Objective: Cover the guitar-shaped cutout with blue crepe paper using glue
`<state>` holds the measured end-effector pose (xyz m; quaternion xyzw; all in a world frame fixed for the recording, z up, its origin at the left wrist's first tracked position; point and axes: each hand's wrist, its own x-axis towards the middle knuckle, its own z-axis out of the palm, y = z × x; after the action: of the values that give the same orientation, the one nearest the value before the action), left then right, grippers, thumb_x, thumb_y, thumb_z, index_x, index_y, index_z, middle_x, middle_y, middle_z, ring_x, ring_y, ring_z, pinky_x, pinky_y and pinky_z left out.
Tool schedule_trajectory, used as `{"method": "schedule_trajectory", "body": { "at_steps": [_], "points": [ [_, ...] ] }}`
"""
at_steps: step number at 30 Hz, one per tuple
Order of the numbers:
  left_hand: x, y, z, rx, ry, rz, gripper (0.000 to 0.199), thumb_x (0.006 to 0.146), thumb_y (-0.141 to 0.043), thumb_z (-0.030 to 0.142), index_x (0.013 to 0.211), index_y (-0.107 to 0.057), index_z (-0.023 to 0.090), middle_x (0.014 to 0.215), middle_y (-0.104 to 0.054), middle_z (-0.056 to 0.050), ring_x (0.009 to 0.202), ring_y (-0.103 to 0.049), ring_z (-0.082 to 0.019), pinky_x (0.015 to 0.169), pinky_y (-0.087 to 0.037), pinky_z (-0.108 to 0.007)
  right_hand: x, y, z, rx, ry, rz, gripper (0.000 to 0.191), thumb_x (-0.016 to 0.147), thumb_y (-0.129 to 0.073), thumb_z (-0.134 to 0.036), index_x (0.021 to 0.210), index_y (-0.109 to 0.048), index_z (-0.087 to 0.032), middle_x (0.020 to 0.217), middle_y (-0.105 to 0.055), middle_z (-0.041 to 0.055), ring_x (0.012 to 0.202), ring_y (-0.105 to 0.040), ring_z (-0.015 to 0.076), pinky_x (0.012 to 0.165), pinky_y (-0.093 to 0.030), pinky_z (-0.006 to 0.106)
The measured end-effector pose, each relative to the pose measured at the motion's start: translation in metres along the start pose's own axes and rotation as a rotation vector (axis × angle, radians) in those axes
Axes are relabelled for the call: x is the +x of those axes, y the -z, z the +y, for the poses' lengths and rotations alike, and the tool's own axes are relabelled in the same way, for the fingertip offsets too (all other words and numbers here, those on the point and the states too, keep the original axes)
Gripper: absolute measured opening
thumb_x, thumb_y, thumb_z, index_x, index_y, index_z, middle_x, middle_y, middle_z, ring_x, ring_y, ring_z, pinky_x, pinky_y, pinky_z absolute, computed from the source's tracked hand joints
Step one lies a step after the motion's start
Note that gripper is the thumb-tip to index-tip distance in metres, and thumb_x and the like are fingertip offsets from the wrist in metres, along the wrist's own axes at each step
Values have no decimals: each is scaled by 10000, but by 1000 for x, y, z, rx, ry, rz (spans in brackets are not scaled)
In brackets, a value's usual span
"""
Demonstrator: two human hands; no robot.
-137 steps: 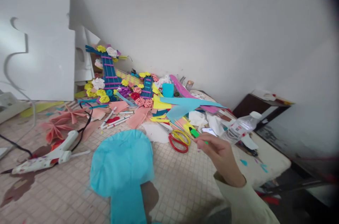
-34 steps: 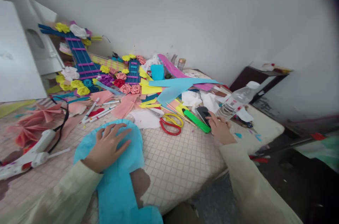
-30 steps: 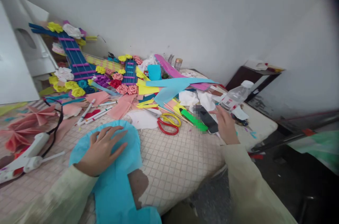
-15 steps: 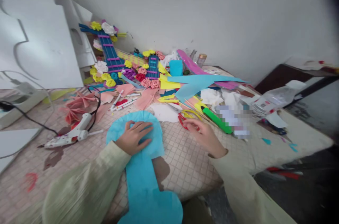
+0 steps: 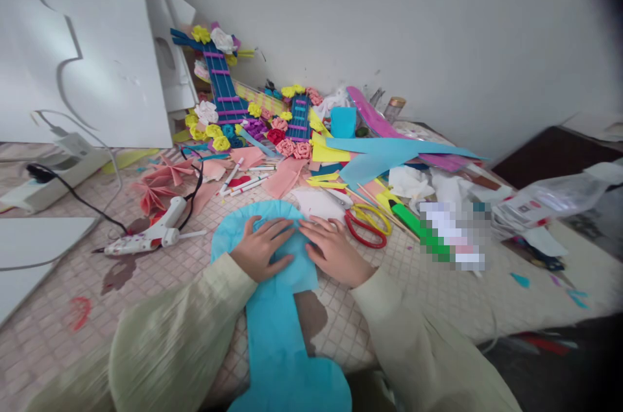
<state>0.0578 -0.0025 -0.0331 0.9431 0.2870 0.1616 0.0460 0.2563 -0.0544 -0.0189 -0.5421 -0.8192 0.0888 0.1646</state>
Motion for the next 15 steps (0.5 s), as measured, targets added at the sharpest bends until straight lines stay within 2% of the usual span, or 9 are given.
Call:
{"method": "schedule_trajectory", "body": {
  "at_steps": [8,15],
  "points": [
    [-1,-2,-1,4,-25,11,447,849,-399,423,1209,-503,180,1290,-503,-120,1171,-460,-292,952,-189,-541,-3,-3,1,-24,-26,39,355,883,-395,-252,1223,-494,-226,1330,-474,17,1238,-359,229,999,-200,477],
    [-3,-3,1,4,-18,55,384,876,-381,359,1197,-510,191,1281,-517,-105,1160,-467,-274,977,-172,-535,0,-3,1,-24,-28,77,353,874,-421,-248,1215,-501,-210,1296,-512,31,1202,-380,237,970,-245,460]
  ]
}}
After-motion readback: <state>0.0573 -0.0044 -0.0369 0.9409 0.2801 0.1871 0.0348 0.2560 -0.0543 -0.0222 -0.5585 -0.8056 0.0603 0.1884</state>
